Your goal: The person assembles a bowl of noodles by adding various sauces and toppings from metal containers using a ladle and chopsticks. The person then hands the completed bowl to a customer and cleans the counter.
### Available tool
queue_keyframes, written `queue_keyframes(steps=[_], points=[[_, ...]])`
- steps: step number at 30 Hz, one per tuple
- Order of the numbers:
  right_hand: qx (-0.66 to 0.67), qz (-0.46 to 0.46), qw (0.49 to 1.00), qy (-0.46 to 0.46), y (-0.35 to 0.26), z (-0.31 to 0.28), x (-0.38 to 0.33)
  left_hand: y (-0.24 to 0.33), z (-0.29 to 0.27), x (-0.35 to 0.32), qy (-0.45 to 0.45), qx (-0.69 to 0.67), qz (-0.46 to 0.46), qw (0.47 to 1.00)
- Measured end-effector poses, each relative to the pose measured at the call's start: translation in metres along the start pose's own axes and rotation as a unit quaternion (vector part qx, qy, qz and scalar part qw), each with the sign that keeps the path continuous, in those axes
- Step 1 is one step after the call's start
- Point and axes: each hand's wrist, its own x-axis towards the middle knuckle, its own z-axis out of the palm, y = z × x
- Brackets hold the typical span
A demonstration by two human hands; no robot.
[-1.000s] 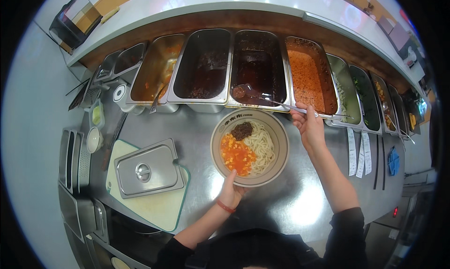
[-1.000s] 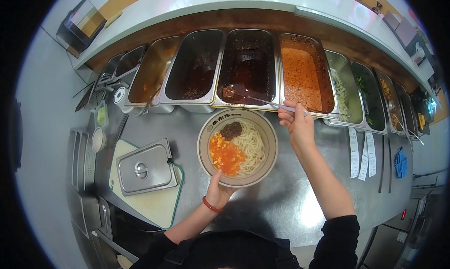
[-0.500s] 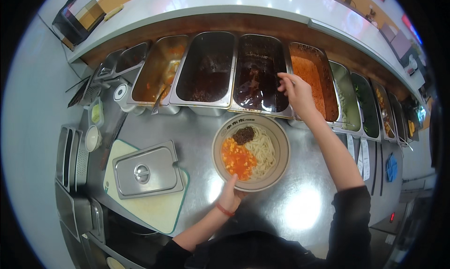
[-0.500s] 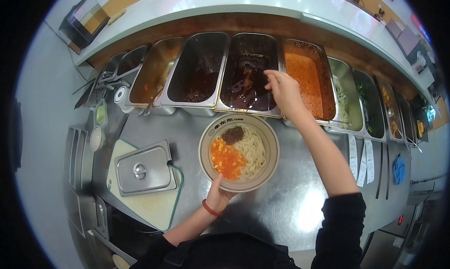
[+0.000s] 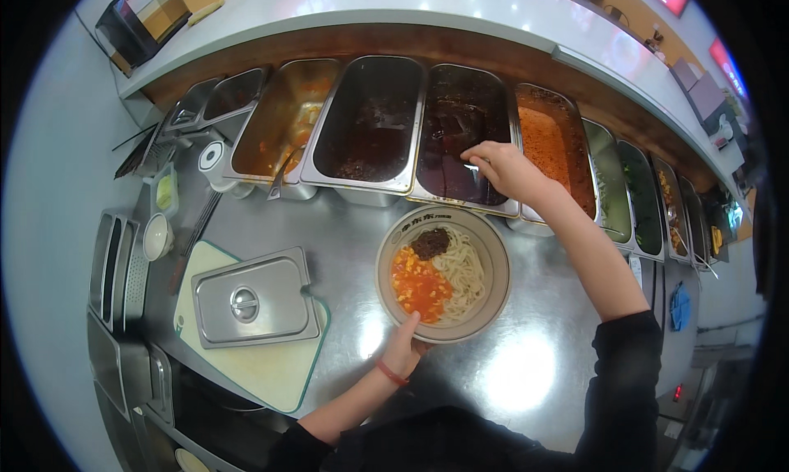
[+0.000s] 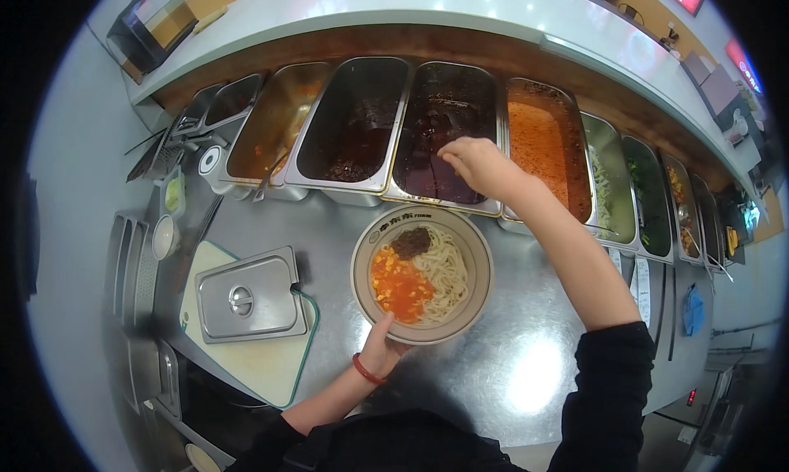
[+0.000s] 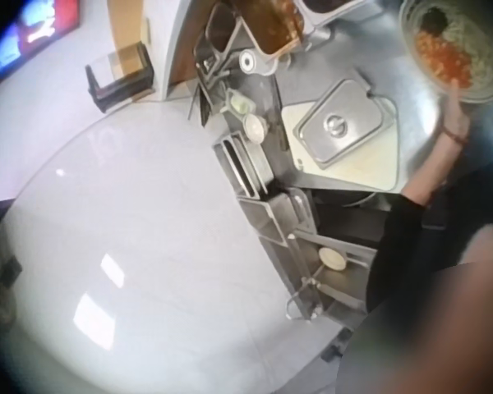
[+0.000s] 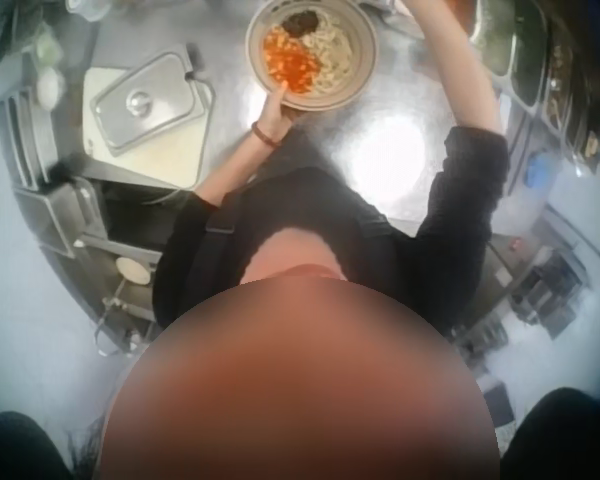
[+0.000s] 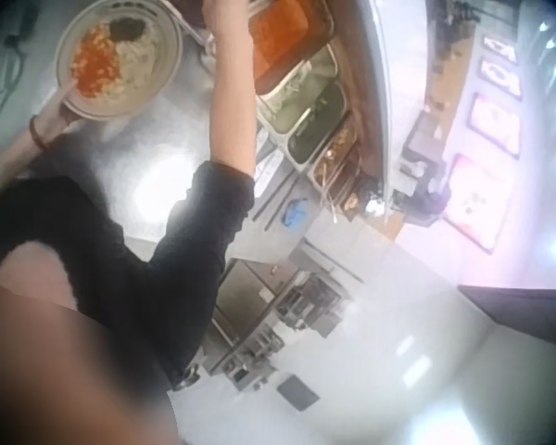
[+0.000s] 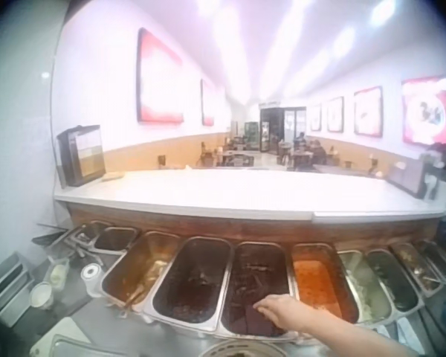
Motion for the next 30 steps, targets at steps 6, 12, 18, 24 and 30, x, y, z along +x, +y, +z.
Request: queue_keyframes(steps=[6, 12, 18, 24, 30], points=[[0.079, 0.087, 0.993, -0.029, -0.029, -0.011, -0.025, -0.001, 0.000, -0.001, 0.001, -0.003, 0.008, 1.000], [0.327, 0.278, 0.900, 0.078, -0.031, 0.000, -0.048, 0.000, 0.001, -0.002, 0.007, 0.000, 0.005, 1.000], [0.506, 0.348, 0.747, 0.256, -0.031, 0.017, -0.084, 0.001, 0.003, -0.003, 0.019, 0.012, 0.008, 1.000], [0.576, 0.324, 0.682, 0.312, -0.032, 0.025, -0.098, 0.001, 0.002, -0.004, 0.021, 0.015, 0.017, 1.000], [0.600, 0.313, 0.651, 0.345, -0.028, 0.028, -0.099, 0.001, 0.003, -0.004, 0.024, 0.009, 0.021, 0.999]])
